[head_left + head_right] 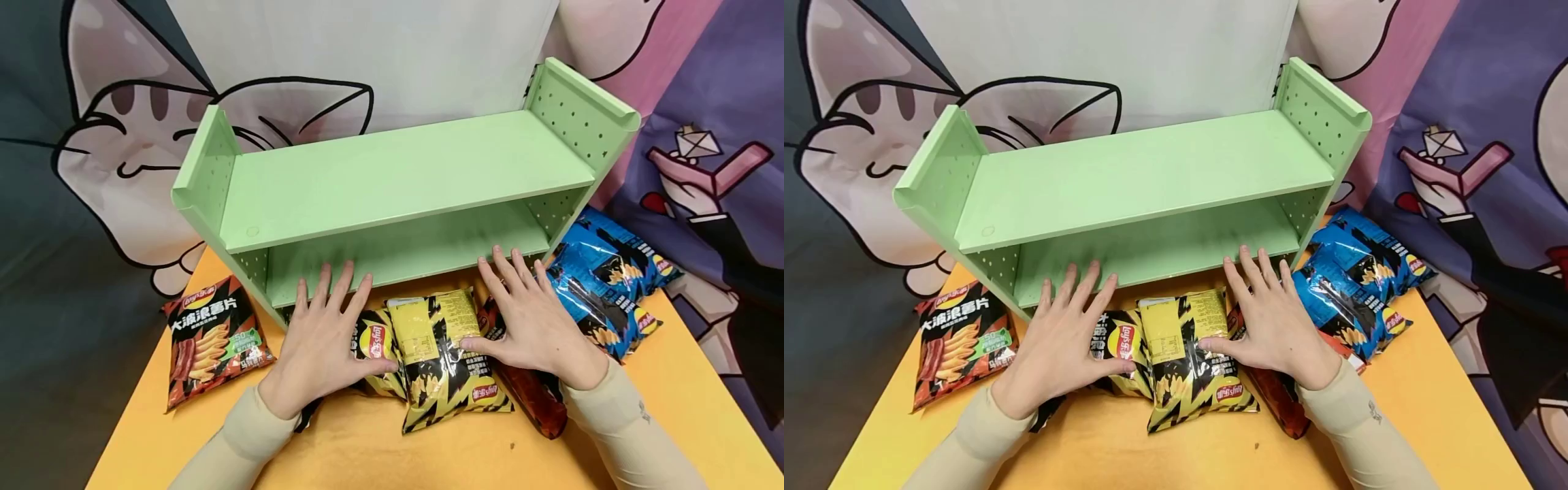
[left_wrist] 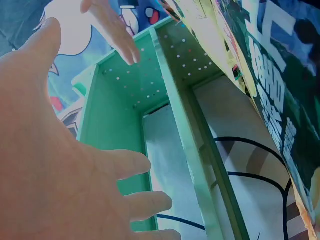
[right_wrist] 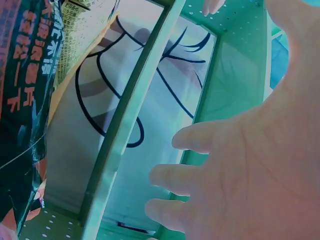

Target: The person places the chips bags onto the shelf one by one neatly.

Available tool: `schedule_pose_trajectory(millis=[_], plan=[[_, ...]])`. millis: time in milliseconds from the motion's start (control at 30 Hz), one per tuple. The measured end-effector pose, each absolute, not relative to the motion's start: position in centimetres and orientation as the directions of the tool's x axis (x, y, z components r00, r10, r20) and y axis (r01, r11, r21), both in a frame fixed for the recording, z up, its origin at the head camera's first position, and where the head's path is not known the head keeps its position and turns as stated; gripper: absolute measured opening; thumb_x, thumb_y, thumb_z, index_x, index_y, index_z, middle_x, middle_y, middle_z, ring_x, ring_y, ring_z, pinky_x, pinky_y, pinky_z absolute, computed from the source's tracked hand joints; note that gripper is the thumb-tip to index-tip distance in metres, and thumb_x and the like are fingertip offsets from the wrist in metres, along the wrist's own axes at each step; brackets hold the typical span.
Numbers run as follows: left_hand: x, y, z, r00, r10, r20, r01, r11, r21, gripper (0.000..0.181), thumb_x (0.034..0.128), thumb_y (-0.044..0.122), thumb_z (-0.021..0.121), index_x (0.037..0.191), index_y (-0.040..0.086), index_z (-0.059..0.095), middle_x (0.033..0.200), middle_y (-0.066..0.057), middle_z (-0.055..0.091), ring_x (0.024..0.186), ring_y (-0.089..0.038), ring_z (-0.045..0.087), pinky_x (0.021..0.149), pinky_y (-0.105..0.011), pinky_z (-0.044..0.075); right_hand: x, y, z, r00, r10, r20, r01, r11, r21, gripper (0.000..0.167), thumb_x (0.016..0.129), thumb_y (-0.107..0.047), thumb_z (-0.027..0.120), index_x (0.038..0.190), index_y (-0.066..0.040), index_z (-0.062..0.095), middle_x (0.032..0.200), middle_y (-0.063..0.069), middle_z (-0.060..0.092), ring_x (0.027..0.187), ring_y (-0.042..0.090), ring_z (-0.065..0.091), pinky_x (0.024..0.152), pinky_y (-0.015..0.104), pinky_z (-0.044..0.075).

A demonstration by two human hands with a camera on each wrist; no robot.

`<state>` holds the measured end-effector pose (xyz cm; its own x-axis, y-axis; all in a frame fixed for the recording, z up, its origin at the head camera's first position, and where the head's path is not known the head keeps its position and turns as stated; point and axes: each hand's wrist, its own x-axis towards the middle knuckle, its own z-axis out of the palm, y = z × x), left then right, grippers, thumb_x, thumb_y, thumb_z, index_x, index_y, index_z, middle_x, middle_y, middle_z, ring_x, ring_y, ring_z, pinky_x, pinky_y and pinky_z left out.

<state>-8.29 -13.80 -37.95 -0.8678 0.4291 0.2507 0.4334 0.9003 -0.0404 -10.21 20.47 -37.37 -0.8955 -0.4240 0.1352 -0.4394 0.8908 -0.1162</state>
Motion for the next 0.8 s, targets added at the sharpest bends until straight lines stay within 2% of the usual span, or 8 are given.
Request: schedule_pose_trajectory(millis=[67, 167, 300, 433, 567, 667, 800], plan=[[-8.2, -13.9, -37.7, -0.869, 0.423, 0.255, 0.434, 0.901, -0.016, 0.127, 0.0691, 0.103, 0.037, 0.166, 0.023, 0.023, 0.172, -0.015, 0.022, 0.156, -0.048, 0.024, 0.118, -0.074, 0.023, -10.2, 20.6, -37.2, -0.896, -0.425, 0.126, -0.440, 0.890, -0.123, 0.121, 0.079, -0.086, 0.061, 0.167, -0.016, 0.016, 0.175, 0.014, 0.008, 0.160, 0.043, 0.009, 0.124, 0.067, 0.011], [-8.3, -14.3, -37.0, -0.852, 0.418, 0.314, 0.449, 0.893, 0.030, 0.118, 0.0767, 0.096, 0.042, 0.166, 0.022, 0.025, 0.170, -0.015, 0.028, 0.153, -0.045, 0.031, 0.119, -0.068, 0.027, -10.2, 21.0, -36.8, -0.897, -0.423, 0.126, -0.439, 0.888, -0.139, 0.118, 0.081, -0.082, 0.062, 0.167, -0.016, 0.018, 0.174, 0.015, 0.013, 0.159, 0.044, 0.014, 0.124, 0.066, 0.015], [-8.8, -15.5, -35.9, -0.772, 0.402, 0.493, 0.507, 0.856, 0.097, 0.098, 0.0883, 0.082, 0.048, 0.160, 0.016, 0.039, 0.160, -0.017, 0.045, 0.142, -0.042, 0.048, 0.113, -0.061, 0.041, -10.2, 21.6, -36.4, -0.893, -0.422, 0.155, -0.444, 0.882, -0.157, 0.112, 0.083, -0.077, 0.065, 0.166, -0.015, 0.023, 0.172, 0.017, 0.020, 0.157, 0.045, 0.021, 0.123, 0.066, 0.020], [-9.3, -16.5, -34.9, -0.643, 0.333, 0.690, 0.566, 0.813, 0.135, 0.078, 0.0942, 0.066, 0.055, 0.146, 0.007, 0.058, 0.142, -0.018, 0.063, 0.124, -0.039, 0.063, 0.097, -0.055, 0.053, -10.1, 22.5, -36.4, -0.893, -0.408, 0.190, -0.441, 0.878, -0.187, 0.107, 0.084, -0.074, 0.067, 0.164, -0.014, 0.029, 0.168, 0.018, 0.031, 0.152, 0.045, 0.032, 0.118, 0.066, 0.028], [-9.7, -17.1, -33.9, -0.485, 0.230, 0.844, 0.622, 0.769, 0.147, 0.059, 0.0941, 0.049, 0.062, 0.128, 0.001, 0.070, 0.120, -0.017, 0.073, 0.102, -0.038, 0.069, 0.084, -0.051, 0.056, -9.8, 23.7, -36.6, -0.903, -0.378, 0.205, -0.417, 0.885, -0.205, 0.104, 0.084, -0.072, 0.069, 0.163, -0.013, 0.033, 0.160, 0.018, 0.042, 0.143, 0.045, 0.044, 0.113, 0.064, 0.036], [-10.0, -17.4, -33.2, -0.357, 0.131, 0.925, 0.663, 0.733, 0.153, 0.050, 0.0936, 0.043, 0.063, 0.114, -0.001, 0.075, 0.104, -0.018, 0.076, 0.085, -0.040, 0.069, 0.074, -0.049, 0.053, -9.5, 24.5, -36.9, -0.917, -0.352, 0.190, -0.387, 0.899, -0.203, 0.103, 0.085, -0.071, 0.068, 0.162, -0.013, 0.034, 0.155, 0.019, 0.047, 0.137, 0.045, 0.049, 0.111, 0.062, 0.038], [-10.5, -17.8, -32.3, -0.182, -0.036, 0.983, 0.702, 0.695, 0.156, 0.045, 0.0913, 0.042, 0.065, 0.100, -0.001, 0.078, 0.087, -0.020, 0.076, 0.067, -0.042, 0.062, 0.065, -0.050, 0.046, -9.1, 25.4, -37.4, -0.927, -0.330, 0.178, -0.361, 0.914, -0.184, 0.102, 0.084, -0.071, 0.069, 0.160, -0.011, 0.038, 0.143, 0.021, 0.055, 0.126, 0.043, 0.056, 0.102, 0.061, 0.045]])
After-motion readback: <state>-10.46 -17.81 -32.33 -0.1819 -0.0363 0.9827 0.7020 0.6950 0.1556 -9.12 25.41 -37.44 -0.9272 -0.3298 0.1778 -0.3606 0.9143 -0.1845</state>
